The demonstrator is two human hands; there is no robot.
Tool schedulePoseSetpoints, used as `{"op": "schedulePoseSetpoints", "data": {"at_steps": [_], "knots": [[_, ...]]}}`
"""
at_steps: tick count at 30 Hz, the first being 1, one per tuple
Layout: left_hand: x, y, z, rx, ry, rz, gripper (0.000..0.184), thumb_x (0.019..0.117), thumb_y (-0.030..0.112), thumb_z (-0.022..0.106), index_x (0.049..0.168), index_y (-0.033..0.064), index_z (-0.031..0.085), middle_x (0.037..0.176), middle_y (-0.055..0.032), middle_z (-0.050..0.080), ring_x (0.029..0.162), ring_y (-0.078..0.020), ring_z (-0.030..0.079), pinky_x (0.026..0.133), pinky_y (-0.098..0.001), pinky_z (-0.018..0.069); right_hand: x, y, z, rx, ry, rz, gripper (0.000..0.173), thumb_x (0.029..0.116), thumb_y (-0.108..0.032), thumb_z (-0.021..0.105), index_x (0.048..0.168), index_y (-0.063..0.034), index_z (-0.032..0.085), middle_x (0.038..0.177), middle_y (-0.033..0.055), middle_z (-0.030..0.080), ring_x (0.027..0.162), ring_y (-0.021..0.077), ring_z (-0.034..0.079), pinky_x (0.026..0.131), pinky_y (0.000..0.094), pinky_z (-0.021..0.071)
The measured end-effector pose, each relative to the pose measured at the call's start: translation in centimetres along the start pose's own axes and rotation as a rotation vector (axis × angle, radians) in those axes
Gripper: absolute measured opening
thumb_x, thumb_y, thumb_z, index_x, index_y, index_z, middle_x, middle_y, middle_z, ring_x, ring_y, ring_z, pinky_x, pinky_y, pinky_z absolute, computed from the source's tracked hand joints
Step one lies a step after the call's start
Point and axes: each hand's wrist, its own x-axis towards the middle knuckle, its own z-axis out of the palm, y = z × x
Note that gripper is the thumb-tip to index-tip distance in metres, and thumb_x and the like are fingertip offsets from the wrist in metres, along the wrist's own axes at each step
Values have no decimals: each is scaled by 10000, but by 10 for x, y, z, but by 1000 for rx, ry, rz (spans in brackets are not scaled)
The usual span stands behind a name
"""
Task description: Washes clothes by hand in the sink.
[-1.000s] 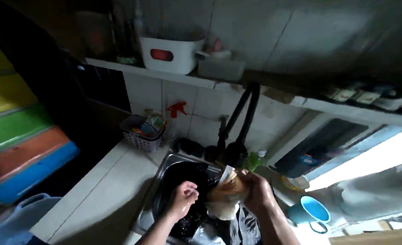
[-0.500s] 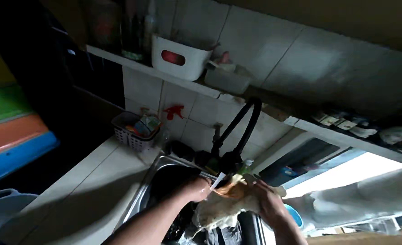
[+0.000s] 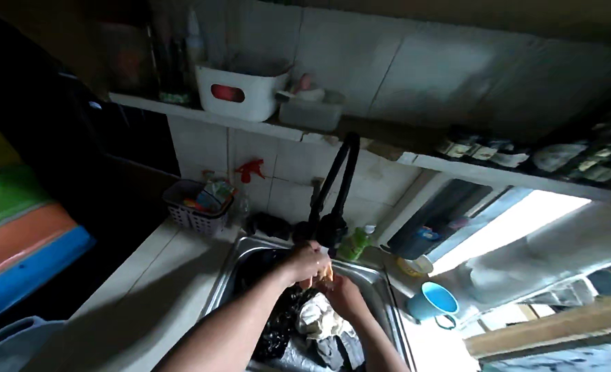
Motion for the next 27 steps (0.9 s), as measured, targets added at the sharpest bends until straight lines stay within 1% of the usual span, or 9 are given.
{"op": "schedulePoseSetpoints", "data": {"at_steps": [3,7,11,13,15,17,20,24,27], "knots": [[-3,-21,-11,-114,108,40,214,1005,151,543,1164,44,640,920,-110,672,799,-214,653,742,-417,561,7,-3,-9,398,26,7,320,995,-226,650,1226,-4,654,1011,169,717,811,261,726,762,458,626],[-6,-74,-5,-493,36,-22,442,985,268,511,1411,177,583,1311,-124,648,1165,-281,630,945,-519,539,-9,-31,-26,952,-169,-3,270,975,-25,614,1231,47,567,988,172,707,807,245,712,761,407,621],[-11,-86,28,-880,150,-258,764,949,793,352,1324,187,630,1130,-136,705,989,-308,683,781,-536,567,-10,-39,0,1179,-257,-42,234,1038,-41,468,1243,51,532,1033,191,703,892,270,717,850,451,605],[-9,-88,36,-989,178,-304,701,988,716,405,1300,126,618,1079,-173,706,933,-329,701,787,-543,593,-10,-28,21,1040,-165,-9,234,993,-41,553,1212,41,579,1037,180,712,905,260,717,838,437,608],[-5,-87,44,-921,246,-277,372,1054,385,538,1244,78,628,1021,-157,696,875,-272,692,771,-450,590,-11,-13,37,600,15,51,300,898,-131,709,1171,-12,681,1091,155,707,963,253,701,864,445,590],[-4,-88,54,-689,307,-230,355,953,165,725,1262,44,598,1061,-165,690,930,-260,689,809,-433,587,-20,-6,49,259,84,65,354,868,-267,734,1159,-65,733,1228,191,657,1148,336,630,1006,532,508],[-3,-96,63,-408,334,-172,515,861,139,811,1273,4,535,1105,-185,660,996,-277,670,859,-458,580,-33,1,55,225,47,49,388,861,-362,765,1135,-88,743,1161,134,710,1080,291,684,977,516,546],[1,-101,46,-174,304,-169,389,875,53,719,1246,19,611,1073,-180,693,910,-277,703,794,-460,603,-44,46,37,687,-14,59,567,874,-138,770,1392,-38,563,1150,125,735,959,249,743,838,451,628],[-6,-93,35,-38,202,-202,351,949,229,741,1223,33,643,963,-137,702,753,-210,691,692,-384,600,-40,82,24,358,132,163,505,878,-230,776,1331,-62,627,1203,123,715,1061,278,708,931,509,575]]}}
